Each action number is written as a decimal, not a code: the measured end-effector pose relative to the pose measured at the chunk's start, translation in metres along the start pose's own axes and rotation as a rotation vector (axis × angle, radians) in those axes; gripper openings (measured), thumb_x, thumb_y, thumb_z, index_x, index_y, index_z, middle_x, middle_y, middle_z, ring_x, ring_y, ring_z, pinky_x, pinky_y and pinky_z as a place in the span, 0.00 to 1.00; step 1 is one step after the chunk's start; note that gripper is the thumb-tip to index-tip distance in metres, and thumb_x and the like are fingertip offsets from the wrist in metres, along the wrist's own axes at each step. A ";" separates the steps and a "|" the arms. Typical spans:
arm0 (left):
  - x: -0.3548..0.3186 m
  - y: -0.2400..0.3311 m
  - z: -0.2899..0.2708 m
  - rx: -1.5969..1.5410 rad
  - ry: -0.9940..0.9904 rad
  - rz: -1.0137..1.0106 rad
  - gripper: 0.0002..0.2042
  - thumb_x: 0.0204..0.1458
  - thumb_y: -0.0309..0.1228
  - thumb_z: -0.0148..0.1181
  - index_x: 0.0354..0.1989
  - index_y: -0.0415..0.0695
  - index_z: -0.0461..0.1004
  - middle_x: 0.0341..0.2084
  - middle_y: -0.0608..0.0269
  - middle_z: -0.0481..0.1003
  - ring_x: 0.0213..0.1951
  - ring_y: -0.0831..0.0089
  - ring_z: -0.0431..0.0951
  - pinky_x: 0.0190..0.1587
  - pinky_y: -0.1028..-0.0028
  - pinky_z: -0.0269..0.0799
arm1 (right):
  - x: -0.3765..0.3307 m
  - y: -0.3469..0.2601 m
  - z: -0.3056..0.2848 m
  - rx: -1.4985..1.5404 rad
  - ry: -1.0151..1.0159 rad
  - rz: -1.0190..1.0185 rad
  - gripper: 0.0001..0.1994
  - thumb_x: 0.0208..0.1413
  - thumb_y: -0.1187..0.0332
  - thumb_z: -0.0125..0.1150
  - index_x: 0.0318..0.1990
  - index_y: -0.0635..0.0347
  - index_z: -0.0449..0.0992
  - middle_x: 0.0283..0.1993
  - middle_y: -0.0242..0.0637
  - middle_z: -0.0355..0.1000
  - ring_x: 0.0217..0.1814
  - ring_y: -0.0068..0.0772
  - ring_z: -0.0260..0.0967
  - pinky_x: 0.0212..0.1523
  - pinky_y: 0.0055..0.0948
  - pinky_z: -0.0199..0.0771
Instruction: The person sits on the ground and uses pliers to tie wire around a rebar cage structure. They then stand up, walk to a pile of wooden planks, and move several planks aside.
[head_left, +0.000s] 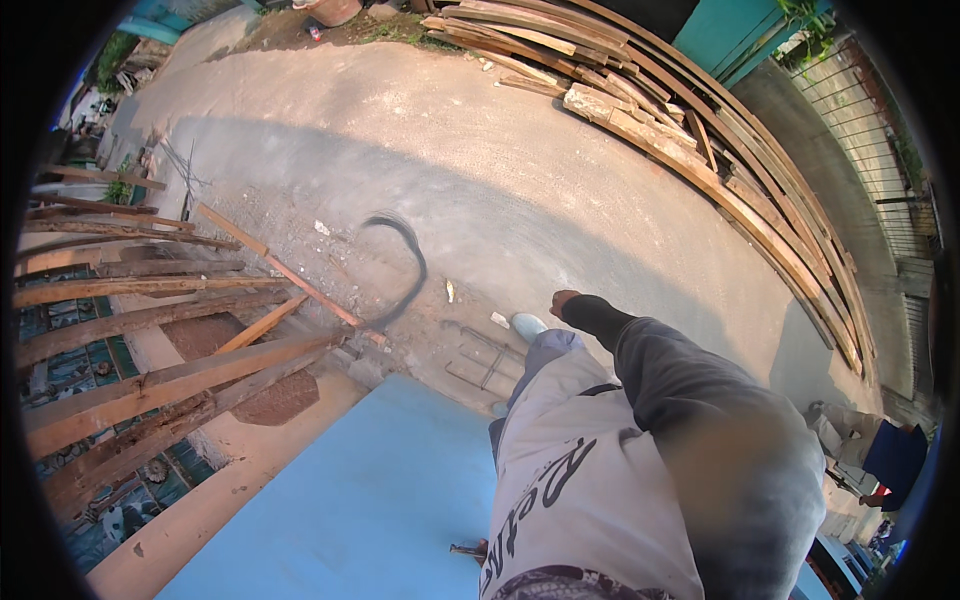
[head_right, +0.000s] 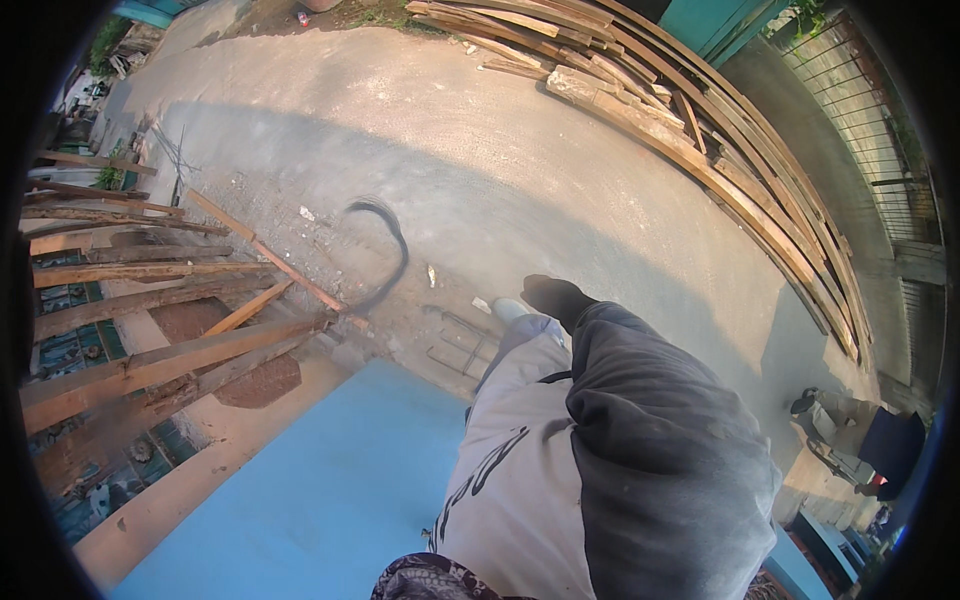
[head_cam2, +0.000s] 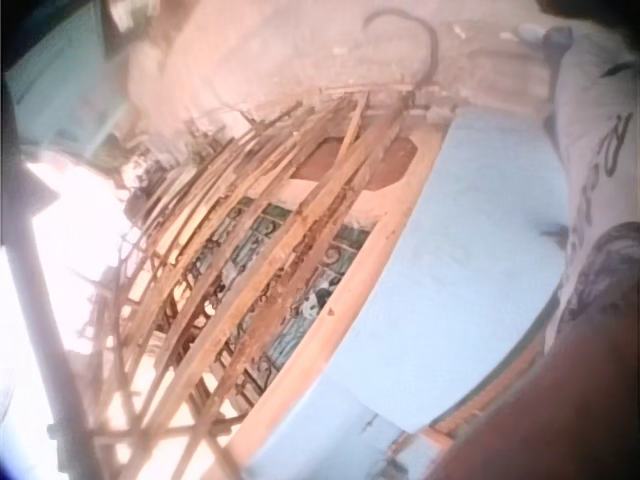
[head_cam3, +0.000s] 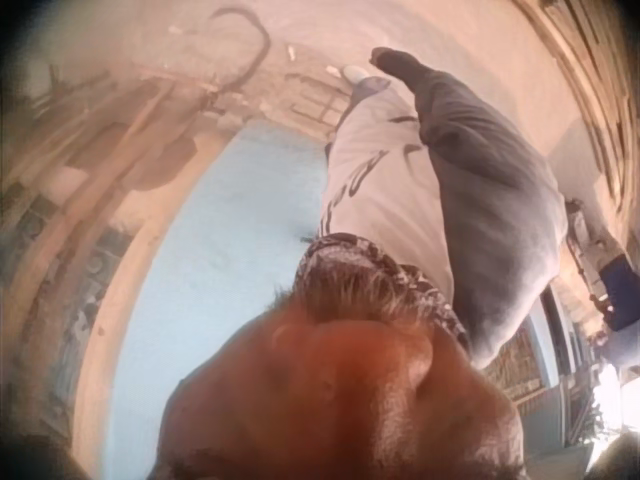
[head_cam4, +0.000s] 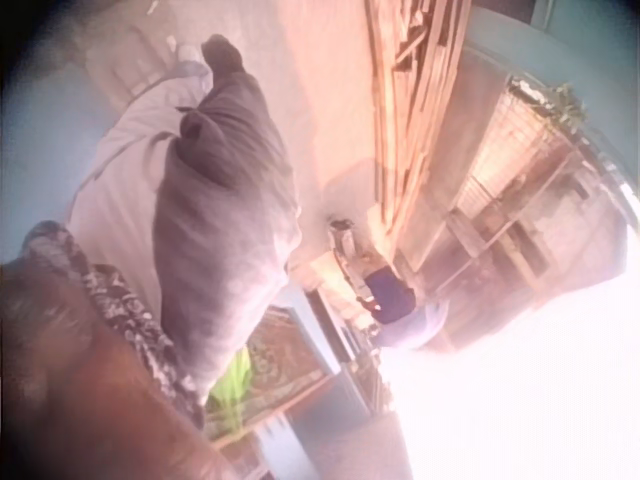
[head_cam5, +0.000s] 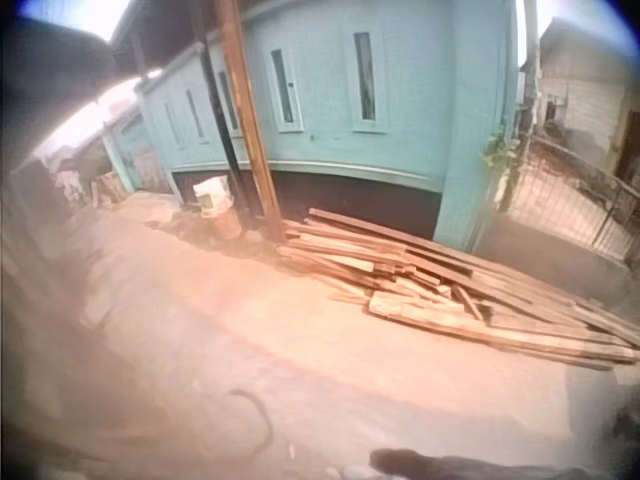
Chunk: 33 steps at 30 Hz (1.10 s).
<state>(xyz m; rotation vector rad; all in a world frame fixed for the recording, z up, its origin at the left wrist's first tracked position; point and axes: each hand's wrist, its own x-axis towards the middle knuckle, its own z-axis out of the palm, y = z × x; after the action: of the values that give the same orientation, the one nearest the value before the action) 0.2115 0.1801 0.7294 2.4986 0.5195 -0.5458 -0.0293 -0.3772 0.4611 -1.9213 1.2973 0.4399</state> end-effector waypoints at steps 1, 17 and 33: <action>0.008 0.006 0.008 0.018 -0.059 0.019 0.15 0.56 0.39 0.60 0.29 0.36 0.74 0.21 0.57 0.74 0.22 0.68 0.72 0.26 0.68 0.69 | -0.003 0.012 0.003 0.003 0.019 0.014 0.20 0.53 0.53 0.56 0.42 0.60 0.80 0.47 0.47 0.77 0.52 0.51 0.73 0.53 0.44 0.72; 0.108 0.040 0.041 0.197 -0.528 0.357 0.17 0.57 0.39 0.55 0.24 0.36 0.74 0.19 0.58 0.75 0.21 0.68 0.72 0.26 0.67 0.67 | -0.151 -0.010 0.031 0.234 0.080 0.423 0.19 0.51 0.53 0.57 0.44 0.55 0.80 0.47 0.44 0.78 0.53 0.48 0.74 0.53 0.44 0.73; 0.180 0.022 0.057 0.214 -0.697 0.372 0.16 0.56 0.37 0.55 0.25 0.36 0.72 0.19 0.58 0.73 0.22 0.68 0.72 0.25 0.65 0.69 | -0.218 -0.034 0.106 0.267 0.051 0.541 0.18 0.49 0.54 0.59 0.43 0.51 0.82 0.48 0.43 0.78 0.52 0.46 0.75 0.52 0.43 0.75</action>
<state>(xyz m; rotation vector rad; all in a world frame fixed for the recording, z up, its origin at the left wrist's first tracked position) 0.3578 0.1754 0.6086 2.2942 -0.2756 -1.2834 -0.0775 -0.1524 0.5471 -1.3576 1.8128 0.4550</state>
